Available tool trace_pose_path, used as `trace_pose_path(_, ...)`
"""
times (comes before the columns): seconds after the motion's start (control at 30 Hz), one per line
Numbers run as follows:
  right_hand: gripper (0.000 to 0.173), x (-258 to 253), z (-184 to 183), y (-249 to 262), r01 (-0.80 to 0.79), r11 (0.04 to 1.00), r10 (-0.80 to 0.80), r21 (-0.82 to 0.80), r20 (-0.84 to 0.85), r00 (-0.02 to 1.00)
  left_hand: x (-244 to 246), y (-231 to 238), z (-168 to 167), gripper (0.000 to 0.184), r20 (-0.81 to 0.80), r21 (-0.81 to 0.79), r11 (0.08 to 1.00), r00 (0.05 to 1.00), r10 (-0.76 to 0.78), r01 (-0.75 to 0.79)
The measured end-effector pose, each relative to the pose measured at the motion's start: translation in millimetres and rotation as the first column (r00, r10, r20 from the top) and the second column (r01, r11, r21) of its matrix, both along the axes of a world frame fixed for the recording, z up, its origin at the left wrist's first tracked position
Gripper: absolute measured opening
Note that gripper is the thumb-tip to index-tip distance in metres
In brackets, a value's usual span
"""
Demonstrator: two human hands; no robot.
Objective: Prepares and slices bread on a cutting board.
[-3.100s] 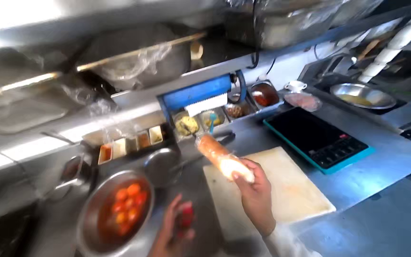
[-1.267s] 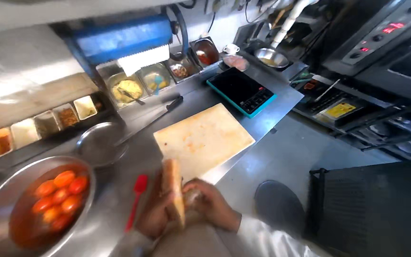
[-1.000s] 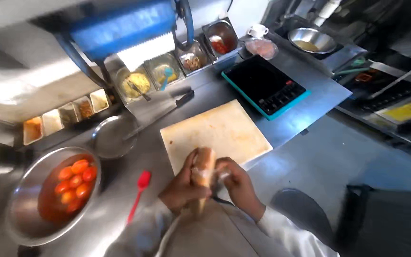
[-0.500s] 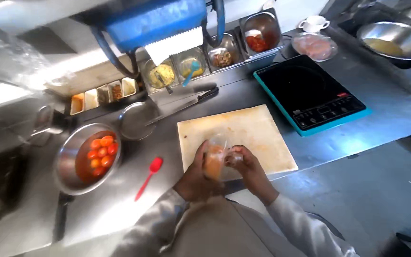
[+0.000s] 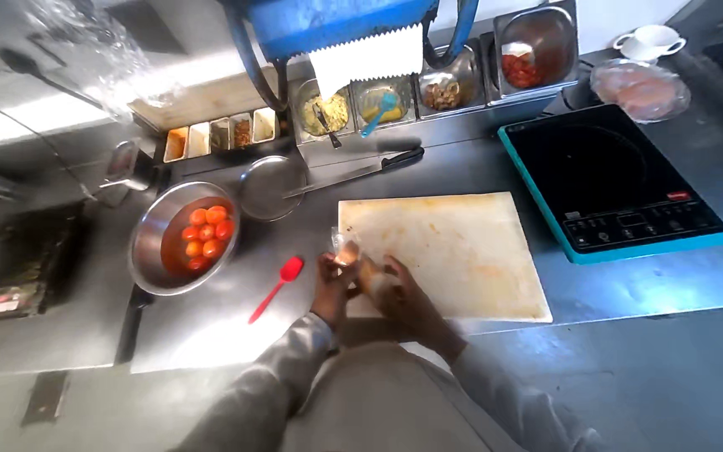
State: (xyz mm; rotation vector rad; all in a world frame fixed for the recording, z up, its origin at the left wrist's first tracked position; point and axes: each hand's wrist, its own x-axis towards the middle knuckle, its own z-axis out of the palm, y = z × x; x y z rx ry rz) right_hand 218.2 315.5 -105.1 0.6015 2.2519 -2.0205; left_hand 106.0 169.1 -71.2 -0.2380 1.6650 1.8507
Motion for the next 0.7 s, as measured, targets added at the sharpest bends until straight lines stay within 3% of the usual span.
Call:
trace_pose_path(0.07,0.091,-0.6,-4.1,-7.0,-0.064,0.979,0.056,0.192,0.046,0.997,-2.3,2.1,-10.9,0.059,0.014,-0.012,0.997,0.997,0.076,-0.075)
trace_pose_path(0.13,0.077,-2.0,-8.9,-10.5,-0.070,0.959,0.045,0.273,0.099,0.994,-2.0,0.8,-20.0,0.061,-0.017,-0.069,0.996,0.998,0.054,-0.055)
trace_pose_path(0.23,0.068,-3.2,-20.6,-2.5,-0.113,0.965,0.071,0.237,0.181,0.981,-9.1,-8.8,-36.1,0.063,-0.147,-0.195,0.976,0.981,-0.125,0.095)
trace_pose_path(0.33,0.070,-2.7,-37.3,7.5,-0.224,0.962,0.198,0.159,0.167,0.966,-24.3,-19.9,-46.0,0.066,-0.160,-0.255,0.938,0.946,-0.281,0.235)
trace_pose_path(0.4,0.070,-9.3,-38.4,12.4,-0.328,0.937,0.307,0.118,0.166,0.937,-34.1,-24.4,-52.1,0.065,-0.084,-0.225,0.946,0.963,-0.257,0.233)
trace_pose_path(0.5,0.044,-39.1,-35.4,39.1,-0.519,0.850,0.512,0.094,0.088,0.855,-44.9,-34.5,-51.7,0.063,-0.003,-0.152,0.978,0.989,-0.145,0.143)
trace_pose_path(0.6,0.035,-104.4,-38.3,85.5,-0.432,0.790,0.446,0.435,0.076,0.892,-54.5,-49.5,-55.4,0.066,0.000,-0.153,0.986,0.998,-0.070,0.070)
trace_pose_path(0.7,0.037,-186.0,-59.7,136.2,-0.150,0.607,0.191,0.780,0.041,0.981,-58.7,-55.6,-56.6,0.071,-0.033,-0.190,0.981,0.999,-0.033,0.026)
